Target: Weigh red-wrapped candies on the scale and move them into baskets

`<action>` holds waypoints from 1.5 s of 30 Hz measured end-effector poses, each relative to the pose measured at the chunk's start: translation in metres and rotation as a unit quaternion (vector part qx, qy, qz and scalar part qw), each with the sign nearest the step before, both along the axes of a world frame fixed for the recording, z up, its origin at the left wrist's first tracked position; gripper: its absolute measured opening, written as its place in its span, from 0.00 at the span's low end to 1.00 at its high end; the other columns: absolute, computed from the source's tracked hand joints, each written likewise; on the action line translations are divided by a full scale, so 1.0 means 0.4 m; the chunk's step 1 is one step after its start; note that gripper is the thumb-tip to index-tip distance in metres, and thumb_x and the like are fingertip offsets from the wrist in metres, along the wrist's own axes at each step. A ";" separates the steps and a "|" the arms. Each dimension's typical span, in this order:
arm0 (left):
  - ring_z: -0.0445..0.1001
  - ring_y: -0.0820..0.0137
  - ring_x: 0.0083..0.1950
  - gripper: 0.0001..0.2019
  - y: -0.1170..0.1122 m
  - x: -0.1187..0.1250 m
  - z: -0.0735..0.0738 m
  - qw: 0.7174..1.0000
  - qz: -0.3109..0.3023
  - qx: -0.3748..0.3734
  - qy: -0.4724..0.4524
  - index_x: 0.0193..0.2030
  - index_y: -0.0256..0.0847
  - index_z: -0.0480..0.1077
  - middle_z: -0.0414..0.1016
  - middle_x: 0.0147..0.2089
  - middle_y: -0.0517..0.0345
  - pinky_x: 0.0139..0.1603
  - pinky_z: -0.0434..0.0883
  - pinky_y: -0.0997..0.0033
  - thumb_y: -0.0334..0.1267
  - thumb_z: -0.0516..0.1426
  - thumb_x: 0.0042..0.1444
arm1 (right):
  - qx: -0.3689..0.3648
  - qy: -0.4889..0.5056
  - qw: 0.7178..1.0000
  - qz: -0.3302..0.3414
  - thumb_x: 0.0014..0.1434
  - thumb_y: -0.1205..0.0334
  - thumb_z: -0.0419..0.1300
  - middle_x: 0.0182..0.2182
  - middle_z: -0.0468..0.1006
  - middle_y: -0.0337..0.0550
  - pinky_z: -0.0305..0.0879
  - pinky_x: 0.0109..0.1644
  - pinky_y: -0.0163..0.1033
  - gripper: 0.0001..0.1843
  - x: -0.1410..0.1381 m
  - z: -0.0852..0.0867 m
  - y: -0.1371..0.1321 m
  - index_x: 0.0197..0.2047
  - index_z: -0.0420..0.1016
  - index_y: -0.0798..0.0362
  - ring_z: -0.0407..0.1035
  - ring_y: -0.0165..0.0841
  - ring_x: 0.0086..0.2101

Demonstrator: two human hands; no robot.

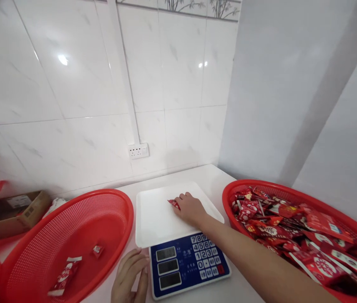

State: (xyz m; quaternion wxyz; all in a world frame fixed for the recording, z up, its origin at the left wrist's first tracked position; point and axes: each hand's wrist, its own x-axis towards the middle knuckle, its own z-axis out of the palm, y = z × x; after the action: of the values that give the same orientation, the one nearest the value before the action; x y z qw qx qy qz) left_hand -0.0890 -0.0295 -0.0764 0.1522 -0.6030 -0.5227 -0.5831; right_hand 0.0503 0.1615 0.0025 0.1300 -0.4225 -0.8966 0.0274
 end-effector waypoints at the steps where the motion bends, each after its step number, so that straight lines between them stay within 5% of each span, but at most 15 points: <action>1: 0.73 0.64 0.44 0.12 0.001 0.001 0.000 1.000 -0.002 0.000 -0.009 0.38 0.45 0.71 0.77 0.35 0.55 0.43 0.73 0.65 0.26 0.52 0.52 | -0.005 0.004 1.000 -0.006 0.61 0.56 0.47 0.39 0.74 0.50 0.60 0.39 0.39 0.16 0.001 0.001 0.007 0.41 0.73 0.53 0.65 0.41 0.43; 9: 0.74 0.64 0.43 0.13 0.000 0.017 0.000 0.999 -0.028 0.002 -0.026 0.39 0.45 0.70 0.77 0.34 0.54 0.43 0.73 0.64 0.25 0.51 0.52 | -0.094 0.117 0.987 -0.057 0.61 0.54 0.44 0.25 0.72 0.45 0.58 0.27 0.35 0.19 -0.032 0.054 0.059 0.25 0.67 0.54 0.67 0.33 0.25; 15: 0.74 0.64 0.44 0.11 -0.005 0.005 0.008 0.998 -0.032 -0.055 -0.028 0.38 0.45 0.71 0.77 0.35 0.54 0.44 0.73 0.63 0.26 0.52 0.54 | -0.212 0.216 0.953 0.019 0.61 0.50 0.43 0.19 0.69 0.38 0.58 0.22 0.31 0.21 -0.175 0.132 0.015 0.24 0.65 0.53 0.64 0.27 0.19; 19: 0.74 0.64 0.44 0.10 -0.006 -0.015 0.014 0.996 -0.006 -0.080 -0.025 0.36 0.44 0.71 0.77 0.36 0.52 0.44 0.74 0.63 0.28 0.51 0.54 | -0.290 0.219 0.922 0.135 0.61 0.44 0.44 0.28 0.77 0.42 0.65 0.26 0.30 0.25 -0.281 0.174 -0.059 0.35 0.72 0.55 0.70 0.27 0.24; 22: 0.75 0.65 0.43 0.10 -0.003 -0.033 0.013 0.998 -0.004 -0.068 0.012 0.38 0.44 0.71 0.78 0.36 0.53 0.43 0.75 0.66 0.27 0.52 0.53 | -0.310 0.197 0.911 0.188 0.60 0.39 0.43 0.45 0.76 0.46 0.69 0.35 0.33 0.31 -0.300 0.189 -0.090 0.56 0.64 0.52 0.73 0.30 0.36; 25: 0.75 0.66 0.43 0.10 -0.001 -0.041 0.007 0.998 0.003 -0.062 0.011 0.38 0.44 0.71 0.78 0.36 0.54 0.44 0.74 0.67 0.27 0.53 0.52 | -0.276 0.162 0.932 0.169 0.58 0.41 0.48 0.60 0.62 0.49 0.64 0.51 0.41 0.36 -0.243 0.177 -0.077 0.64 0.52 0.51 0.65 0.36 0.52; 27: 0.75 0.66 0.43 0.09 -0.001 -0.037 0.002 0.998 0.013 -0.058 -0.015 0.37 0.44 0.71 0.78 0.36 0.54 0.44 0.74 0.66 0.28 0.53 0.53 | -0.234 0.126 0.956 0.127 0.57 0.47 0.53 0.63 0.54 0.50 0.50 0.61 0.48 0.35 -0.169 0.156 -0.051 0.64 0.53 0.52 0.51 0.42 0.60; 30: 0.75 0.65 0.41 0.10 0.001 -0.020 -0.001 0.999 0.009 -0.029 -0.034 0.37 0.44 0.72 0.78 0.35 0.53 0.42 0.74 0.66 0.27 0.53 0.53 | -0.193 0.053 0.979 0.041 0.53 0.54 0.58 0.64 0.51 0.59 0.38 0.62 0.58 0.38 -0.035 0.117 -0.006 0.63 0.55 0.59 0.41 0.52 0.62; 35: 0.75 0.66 0.38 0.11 0.008 0.000 -0.001 0.999 0.004 0.014 -0.041 0.36 0.46 0.71 0.77 0.31 0.56 0.39 0.73 0.67 0.26 0.53 0.52 | -0.195 -0.041 0.980 -0.002 0.47 0.54 0.61 0.62 0.57 0.57 0.51 0.59 0.53 0.37 0.103 0.072 0.031 0.61 0.61 0.53 0.50 0.50 0.60; 41: 0.75 0.66 0.38 0.11 0.012 -0.003 -0.009 0.999 0.012 0.018 -0.047 0.36 0.46 0.72 0.77 0.31 0.56 0.39 0.73 0.68 0.27 0.53 0.52 | -0.144 -0.039 0.988 0.028 0.51 0.66 0.55 0.51 0.70 0.50 0.60 0.51 0.42 0.18 0.095 0.050 0.045 0.46 0.75 0.51 0.68 0.41 0.46; 45: 0.75 0.66 0.38 0.10 0.011 -0.006 -0.014 0.998 0.005 0.001 -0.058 0.36 0.46 0.72 0.77 0.32 0.56 0.40 0.73 0.68 0.28 0.53 0.53 | -0.129 -0.018 0.991 0.016 0.49 0.70 0.54 0.42 0.73 0.51 0.63 0.41 0.41 0.15 0.077 0.052 0.056 0.39 0.76 0.53 0.71 0.41 0.38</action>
State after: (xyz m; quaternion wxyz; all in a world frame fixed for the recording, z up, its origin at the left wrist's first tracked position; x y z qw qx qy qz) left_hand -0.0913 -0.0251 -0.0822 0.1252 -0.5651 -0.5335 -0.6167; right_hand 0.0812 0.1838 0.0234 0.0578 -0.4220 -0.8943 0.1370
